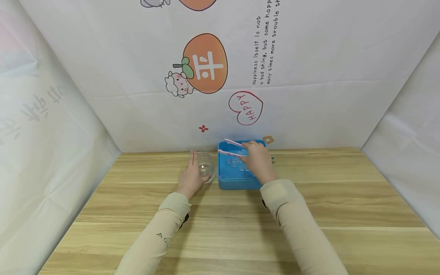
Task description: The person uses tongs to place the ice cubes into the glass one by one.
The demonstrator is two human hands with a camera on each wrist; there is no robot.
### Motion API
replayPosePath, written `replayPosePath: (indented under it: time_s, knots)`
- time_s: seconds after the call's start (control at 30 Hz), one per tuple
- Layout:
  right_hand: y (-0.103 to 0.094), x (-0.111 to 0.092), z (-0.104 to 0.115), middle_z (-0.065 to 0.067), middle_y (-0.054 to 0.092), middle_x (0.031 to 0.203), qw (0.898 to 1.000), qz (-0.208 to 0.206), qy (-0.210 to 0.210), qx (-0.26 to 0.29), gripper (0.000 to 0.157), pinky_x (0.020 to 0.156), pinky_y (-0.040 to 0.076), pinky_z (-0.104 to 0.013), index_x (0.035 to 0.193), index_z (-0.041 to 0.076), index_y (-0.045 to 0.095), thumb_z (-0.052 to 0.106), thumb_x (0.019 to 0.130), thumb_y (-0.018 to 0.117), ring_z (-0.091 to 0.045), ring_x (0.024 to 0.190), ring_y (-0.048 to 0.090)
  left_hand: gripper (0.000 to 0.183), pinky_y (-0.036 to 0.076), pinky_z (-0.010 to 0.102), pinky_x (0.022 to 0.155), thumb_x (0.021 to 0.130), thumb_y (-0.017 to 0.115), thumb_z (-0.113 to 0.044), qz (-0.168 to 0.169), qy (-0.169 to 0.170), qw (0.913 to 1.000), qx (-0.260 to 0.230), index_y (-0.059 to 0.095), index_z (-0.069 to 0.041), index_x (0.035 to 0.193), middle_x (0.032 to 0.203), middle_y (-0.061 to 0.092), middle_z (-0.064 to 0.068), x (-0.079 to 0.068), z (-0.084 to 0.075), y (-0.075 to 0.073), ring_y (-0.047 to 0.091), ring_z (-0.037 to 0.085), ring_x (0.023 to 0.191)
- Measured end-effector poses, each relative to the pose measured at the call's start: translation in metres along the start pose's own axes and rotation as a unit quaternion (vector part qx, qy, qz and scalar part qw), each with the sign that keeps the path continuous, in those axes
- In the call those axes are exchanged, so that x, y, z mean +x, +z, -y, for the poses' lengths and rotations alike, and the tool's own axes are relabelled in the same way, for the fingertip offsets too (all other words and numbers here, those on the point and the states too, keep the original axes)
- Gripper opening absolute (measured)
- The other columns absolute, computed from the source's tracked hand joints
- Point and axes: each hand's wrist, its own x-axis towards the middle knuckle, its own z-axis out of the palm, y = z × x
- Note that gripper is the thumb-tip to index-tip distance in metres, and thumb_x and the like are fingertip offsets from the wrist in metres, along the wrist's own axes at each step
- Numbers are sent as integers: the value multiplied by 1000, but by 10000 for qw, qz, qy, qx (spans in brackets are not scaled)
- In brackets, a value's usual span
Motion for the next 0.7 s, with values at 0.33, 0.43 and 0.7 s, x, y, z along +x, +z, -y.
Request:
replayPosePath:
  time_s: [0.33,0.43,0.7]
  knots:
    - [-6,-3,-24,-26,56,131,9980,451,432,-75,48,88,52,-52,129,-3,57,17,87,69,-43,113,59,106,51,28,57,78,78,-38,-10,-11,10000,-37,11,-5,154,162,11,9,0,1,1,61,27,111]
    - [-7,-6,-32,-27,56,132,9968,620,493,-89,47,89,52,-52,128,-4,57,17,88,68,-44,114,57,107,50,27,56,78,78,-38,-1,-1,10000,-9,10,-5,154,162,11,9,0,0,0,61,27,111]
    - [-10,-13,-50,-28,57,128,9918,1138,561,-123,44,90,51,-53,126,-6,58,15,88,67,-45,115,56,107,43,22,50,79,77,-38,12,1,10000,30,9,-6,154,162,11,10,-1,-1,-1,61,27,107]
